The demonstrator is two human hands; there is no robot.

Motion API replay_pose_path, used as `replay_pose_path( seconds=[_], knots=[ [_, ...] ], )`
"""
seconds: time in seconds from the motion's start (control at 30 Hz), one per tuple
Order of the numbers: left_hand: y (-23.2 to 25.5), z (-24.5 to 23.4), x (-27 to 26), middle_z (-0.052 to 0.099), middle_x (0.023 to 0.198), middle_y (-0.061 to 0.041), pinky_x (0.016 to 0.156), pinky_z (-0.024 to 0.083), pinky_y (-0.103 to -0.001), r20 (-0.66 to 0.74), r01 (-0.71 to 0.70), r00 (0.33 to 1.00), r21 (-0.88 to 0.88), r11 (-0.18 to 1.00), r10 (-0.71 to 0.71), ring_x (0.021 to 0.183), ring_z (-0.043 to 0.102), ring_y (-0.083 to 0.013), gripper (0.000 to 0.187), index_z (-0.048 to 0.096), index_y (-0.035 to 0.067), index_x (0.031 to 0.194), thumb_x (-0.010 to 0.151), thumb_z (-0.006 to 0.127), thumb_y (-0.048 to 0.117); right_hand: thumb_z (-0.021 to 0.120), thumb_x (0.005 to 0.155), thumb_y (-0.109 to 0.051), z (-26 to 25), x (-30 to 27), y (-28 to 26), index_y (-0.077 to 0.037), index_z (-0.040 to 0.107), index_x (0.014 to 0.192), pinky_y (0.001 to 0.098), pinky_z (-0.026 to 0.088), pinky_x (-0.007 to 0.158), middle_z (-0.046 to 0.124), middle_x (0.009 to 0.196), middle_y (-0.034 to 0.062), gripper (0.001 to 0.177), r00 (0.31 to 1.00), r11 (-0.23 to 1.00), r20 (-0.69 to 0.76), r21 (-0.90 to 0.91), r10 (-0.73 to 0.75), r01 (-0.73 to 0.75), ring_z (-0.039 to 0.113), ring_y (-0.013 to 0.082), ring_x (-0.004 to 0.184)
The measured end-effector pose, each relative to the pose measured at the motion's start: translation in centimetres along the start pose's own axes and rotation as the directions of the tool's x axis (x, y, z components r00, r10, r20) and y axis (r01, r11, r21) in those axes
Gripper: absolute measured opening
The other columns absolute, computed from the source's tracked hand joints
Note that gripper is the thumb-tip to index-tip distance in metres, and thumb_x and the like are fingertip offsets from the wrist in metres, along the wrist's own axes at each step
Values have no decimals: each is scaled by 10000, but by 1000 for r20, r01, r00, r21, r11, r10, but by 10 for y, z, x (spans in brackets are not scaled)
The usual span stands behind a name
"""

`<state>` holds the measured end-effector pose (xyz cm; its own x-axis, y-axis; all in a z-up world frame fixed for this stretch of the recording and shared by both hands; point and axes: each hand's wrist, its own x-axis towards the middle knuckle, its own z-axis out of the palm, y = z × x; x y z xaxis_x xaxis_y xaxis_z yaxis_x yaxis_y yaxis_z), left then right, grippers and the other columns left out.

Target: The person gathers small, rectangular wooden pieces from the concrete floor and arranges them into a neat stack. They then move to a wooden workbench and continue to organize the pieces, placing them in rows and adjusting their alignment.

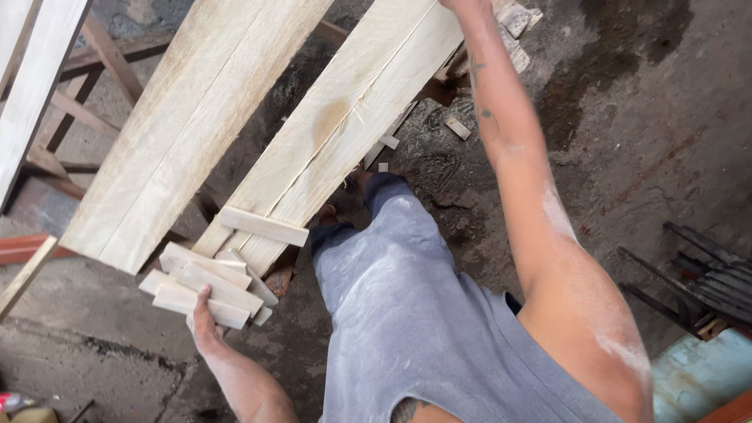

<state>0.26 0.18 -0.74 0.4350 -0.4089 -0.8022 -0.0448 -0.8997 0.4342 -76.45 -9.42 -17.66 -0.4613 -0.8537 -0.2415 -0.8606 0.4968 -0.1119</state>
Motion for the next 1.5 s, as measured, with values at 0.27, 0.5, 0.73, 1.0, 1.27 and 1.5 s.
replay_pose_path(
  seconds=[0.27,0.5,0.73,1.0,1.27,1.5],
  knots=[
    [-25,-9,24,587,1404,-243,1099,522,-450,25,-137,990,-103,985,141,1244,626,-359,864,410,-49,1497,770,823,168,729,891,-466,35,-213,-229,-149,687,1265,542,489,951,662,1196,201,492,852,771,-233,364,-468,523,636,390,1107],
    [-43,-16,26,645,1359,-171,1052,538,-412,77,-138,984,-242,961,161,1199,668,-313,817,473,-29,1474,768,824,186,763,794,-485,28,-351,-354,-6,568,1330,507,492,903,602,1228,235,745,830,752,-20,412,-557,515,616,398,1086],
    [-40,-12,30,680,1263,-210,968,598,-421,50,-283,953,-211,936,299,1091,705,-319,816,518,-77,1381,715,896,208,735,793,-293,43,-359,-377,-17,562,1267,457,515,879,594,1162,177,575,873,841,-39,251,-486,479,591,353,1090],
    [-33,-12,46,674,1272,-212,926,614,-424,133,-274,945,-173,946,298,1086,702,-324,772,541,-112,1353,712,876,159,698,710,-240,26,-293,-284,12,613,1215,464,505,758,605,1067,187,571,925,939,-193,43,-328,342,609,329,984],
    [-23,-15,38,656,1299,-232,1006,587,-420,50,-87,995,48,995,85,1144,690,-333,822,464,-65,1449,785,846,234,699,779,-244,-10,-180,-135,1,639,1236,438,507,873,624,1062,162,522,944,947,-132,-153,-303,283,609,288,990],
    [-16,-4,20,632,1334,-255,995,576,-505,94,-28,995,-144,989,42,1159,668,-381,839,476,-90,1449,762,832,233,636,823,-256,-33,-88,-35,-2,656,1196,401,528,664,649,938,134,452,954,930,-130,-291,-271,224,593,221,794]
  ],
)
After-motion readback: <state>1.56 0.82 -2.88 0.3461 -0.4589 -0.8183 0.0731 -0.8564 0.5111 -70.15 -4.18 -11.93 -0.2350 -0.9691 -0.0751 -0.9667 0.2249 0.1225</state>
